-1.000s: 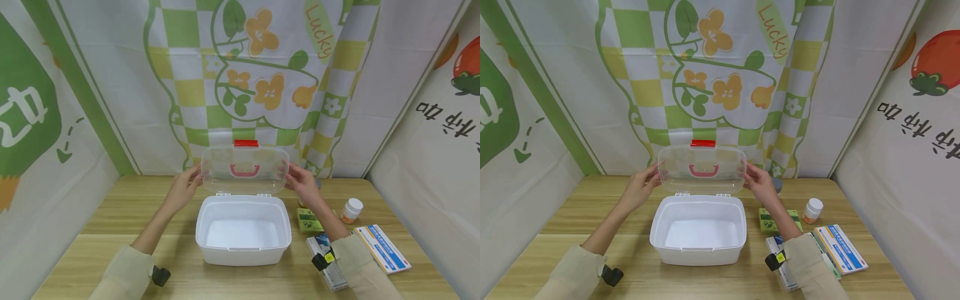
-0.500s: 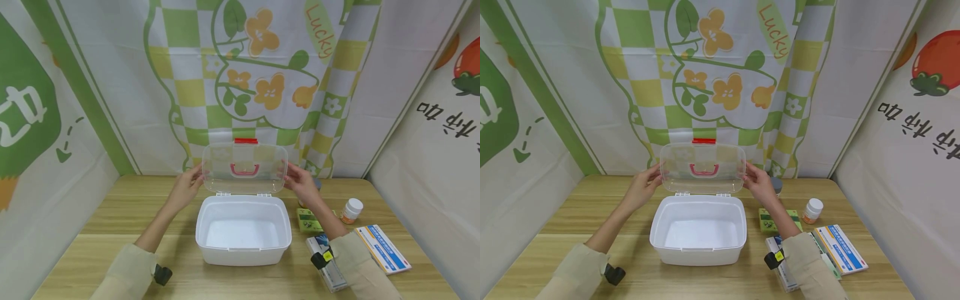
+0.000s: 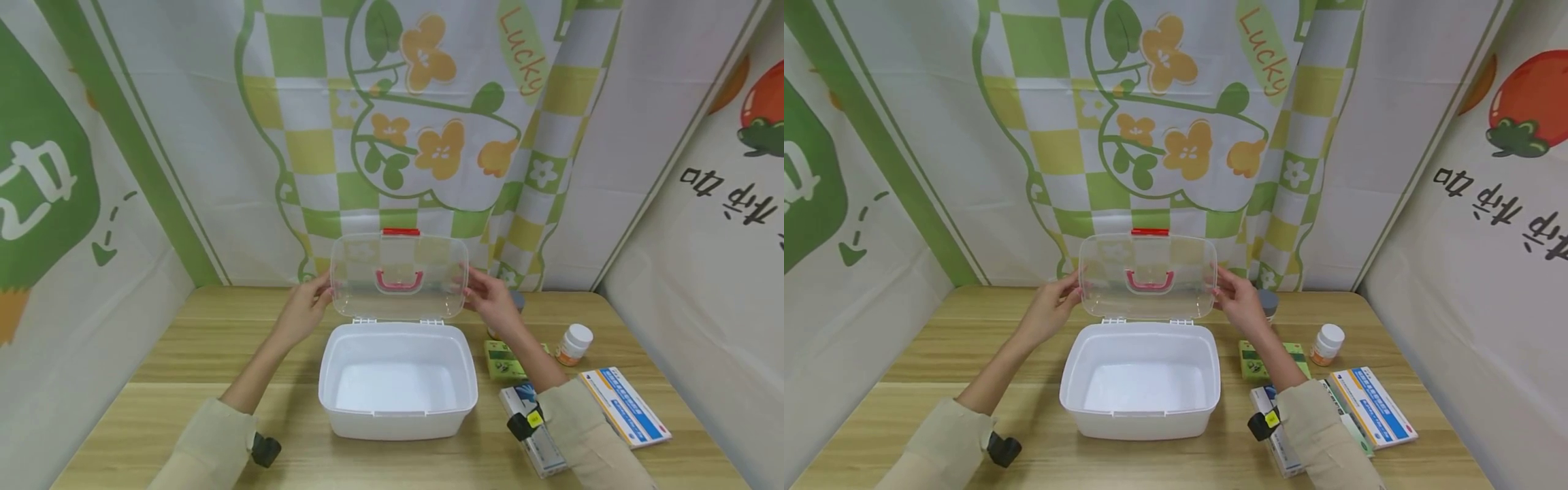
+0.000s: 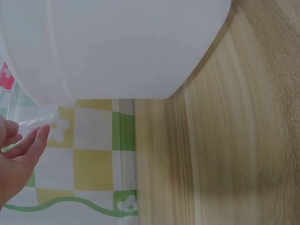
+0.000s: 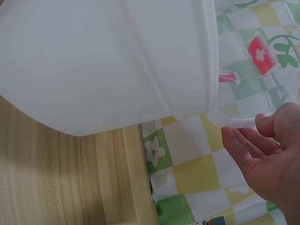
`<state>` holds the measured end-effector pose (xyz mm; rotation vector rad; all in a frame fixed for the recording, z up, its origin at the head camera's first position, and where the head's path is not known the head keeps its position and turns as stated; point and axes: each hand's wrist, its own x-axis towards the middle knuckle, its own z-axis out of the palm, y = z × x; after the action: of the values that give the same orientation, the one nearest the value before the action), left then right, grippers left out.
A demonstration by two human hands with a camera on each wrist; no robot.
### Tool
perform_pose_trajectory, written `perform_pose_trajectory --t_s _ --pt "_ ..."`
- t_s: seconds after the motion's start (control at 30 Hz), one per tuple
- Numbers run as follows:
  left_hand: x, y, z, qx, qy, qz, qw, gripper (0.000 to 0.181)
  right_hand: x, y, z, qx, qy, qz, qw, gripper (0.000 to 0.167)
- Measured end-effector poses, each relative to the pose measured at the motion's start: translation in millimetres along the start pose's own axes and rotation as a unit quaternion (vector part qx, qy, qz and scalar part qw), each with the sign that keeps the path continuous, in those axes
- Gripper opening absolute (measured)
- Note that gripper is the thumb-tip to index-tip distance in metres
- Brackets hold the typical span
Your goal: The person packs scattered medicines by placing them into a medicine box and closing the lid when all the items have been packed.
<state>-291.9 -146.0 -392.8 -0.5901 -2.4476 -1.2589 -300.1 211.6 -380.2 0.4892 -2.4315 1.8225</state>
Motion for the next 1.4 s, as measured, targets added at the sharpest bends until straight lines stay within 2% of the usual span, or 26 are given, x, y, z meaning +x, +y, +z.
perform_pose_trajectory --t_s 0.43,0.63,0.9,1.27,1.4 --pt "-0.6 0.1 0.6 0.0 -0.014 -0.029 0.9995 0.047 1.3 2 3 -0.032 0.005 0.018 0.9993 0.052" --pt "-0.4 -3.4 2.8 0.005 -0.014 -0.034 0.9993 0.048 2.1 2 5 -0.035 0.01 0.021 0.9991 0.059" --pt "-0.6 -7.7 5.1 -0.012 -0.02 -0.039 0.999 0.054 1.3 3 6 -0.044 0.014 0.025 0.9986 0.064" --pt "-2.3 -13.9 9.7 -0.014 -0.021 -0.044 0.9987 0.053 1.3 2 7 -0.06 0.003 0.071 0.9957 0.061" --pt "-2.7 -15.8 11.5 -0.014 -0.024 -0.043 0.9987 0.052 1.7 4 8 -0.063 -0.001 0.075 0.9952 0.059"
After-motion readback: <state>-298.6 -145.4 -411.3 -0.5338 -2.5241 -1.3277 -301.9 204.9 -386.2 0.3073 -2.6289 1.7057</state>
